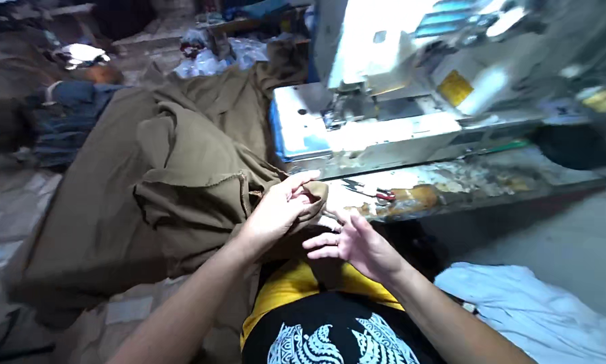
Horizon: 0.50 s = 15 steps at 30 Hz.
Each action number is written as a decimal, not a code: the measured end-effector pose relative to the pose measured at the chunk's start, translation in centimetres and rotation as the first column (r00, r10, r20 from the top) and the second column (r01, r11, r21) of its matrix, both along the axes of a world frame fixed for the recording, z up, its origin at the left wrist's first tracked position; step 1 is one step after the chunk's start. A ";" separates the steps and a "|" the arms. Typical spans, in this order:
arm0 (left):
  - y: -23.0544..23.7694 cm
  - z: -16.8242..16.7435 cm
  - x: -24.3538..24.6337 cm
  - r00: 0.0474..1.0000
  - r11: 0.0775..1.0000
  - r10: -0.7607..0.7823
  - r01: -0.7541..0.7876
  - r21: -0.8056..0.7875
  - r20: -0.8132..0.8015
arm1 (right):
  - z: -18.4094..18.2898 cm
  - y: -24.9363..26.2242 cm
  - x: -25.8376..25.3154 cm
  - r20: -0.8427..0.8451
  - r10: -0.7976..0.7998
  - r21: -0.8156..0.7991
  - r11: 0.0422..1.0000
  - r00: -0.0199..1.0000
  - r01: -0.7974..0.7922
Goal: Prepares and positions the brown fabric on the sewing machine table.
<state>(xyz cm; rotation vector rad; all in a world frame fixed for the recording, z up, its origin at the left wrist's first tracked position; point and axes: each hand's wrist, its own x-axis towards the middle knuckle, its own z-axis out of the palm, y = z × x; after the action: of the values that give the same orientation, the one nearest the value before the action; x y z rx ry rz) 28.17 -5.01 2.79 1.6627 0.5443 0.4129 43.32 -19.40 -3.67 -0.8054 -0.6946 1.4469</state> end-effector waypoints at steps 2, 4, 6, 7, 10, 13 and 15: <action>0.2 0.5 1.9 0.991 0.912 -0.016 0.070 0.405 -0.135 | 0.3 -1.3 1.4 0.264 -0.121 0.029 0.993 0.957 0.117; 0.3 0.3 3.2 0.969 0.600 0.072 0.146 0.787 -0.234 | 0.5 -1.8 1.9 0.440 -0.203 0.066 0.979 0.875 0.194; 0.0 0.7 3.9 0.939 0.323 0.152 0.247 0.914 -0.307 | 0.6 -1.4 1.8 0.483 -0.235 0.083 0.971 0.844 0.223; -0.3 1.3 4.1 0.925 0.224 0.188 0.288 0.931 -0.331 | 0.6 -1.0 1.6 0.496 -0.244 0.088 0.969 0.834 0.231; -0.3 3.6 4.5 0.914 0.060 0.145 0.374 0.926 -0.379 | 1.1 0.9 0.1 0.639 -0.307 0.131 0.947 0.706 0.293; 0.1 5.2 5.2 0.885 0.115 -0.001 0.463 0.879 -0.466 | 1.4 3.1 -0.9 0.771 -0.422 0.279 0.897 0.477 0.344; 0.5 6.9 5.3 0.882 0.191 -0.012 0.464 0.865 -0.471 | 1.1 4.3 -0.4 0.788 -0.504 0.384 0.851 0.354 0.358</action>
<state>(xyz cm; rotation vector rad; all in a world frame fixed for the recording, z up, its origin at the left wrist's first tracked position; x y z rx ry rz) 33.43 -4.55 9.69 3.1196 0.2076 0.1526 42.92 -15.11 -2.61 -1.5135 -1.2207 0.3642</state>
